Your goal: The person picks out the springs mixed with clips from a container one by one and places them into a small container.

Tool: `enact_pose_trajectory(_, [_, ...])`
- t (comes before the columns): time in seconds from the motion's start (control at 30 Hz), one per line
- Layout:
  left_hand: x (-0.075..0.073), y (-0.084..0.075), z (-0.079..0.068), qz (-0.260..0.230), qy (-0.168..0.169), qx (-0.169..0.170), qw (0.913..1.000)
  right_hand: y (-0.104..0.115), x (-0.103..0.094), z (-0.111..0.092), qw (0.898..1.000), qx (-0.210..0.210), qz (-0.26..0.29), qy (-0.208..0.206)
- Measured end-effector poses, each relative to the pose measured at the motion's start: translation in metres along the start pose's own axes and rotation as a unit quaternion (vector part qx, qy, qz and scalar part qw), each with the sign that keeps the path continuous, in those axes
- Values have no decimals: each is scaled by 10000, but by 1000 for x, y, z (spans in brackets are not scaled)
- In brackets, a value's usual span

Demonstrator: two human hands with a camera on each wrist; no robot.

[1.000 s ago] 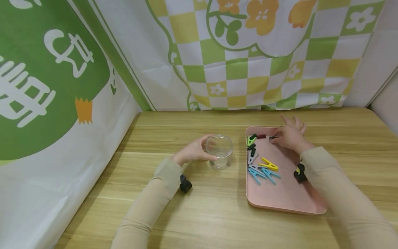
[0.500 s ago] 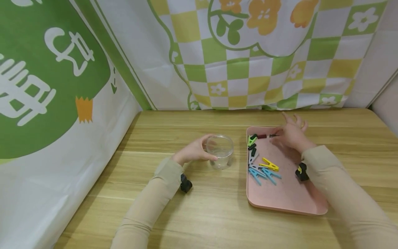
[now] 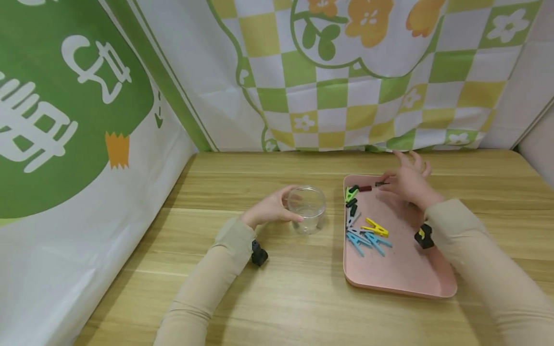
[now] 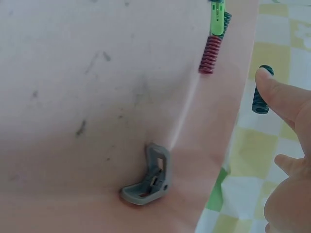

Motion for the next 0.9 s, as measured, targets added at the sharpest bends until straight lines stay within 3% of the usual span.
enact_pose_trajectory(0.57, [-1,1,2,-43,-42,-103,9999,21,-22,0,9994,-312,-98,-143])
enact_pose_trajectory(0.9, [0,0,1,-61,-19,-93,9999,45,-34,-1,9975,-645,-176,-211])
Point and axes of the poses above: each hand's wrist, its own z-axis towards the middle knuckle, its own x-axis out of the palm, y = z × x, the point moved 7 cm from there along z, towards the middle knuckle, and after that the axes turned 10 degrees about -z, right-handed, at the moved point
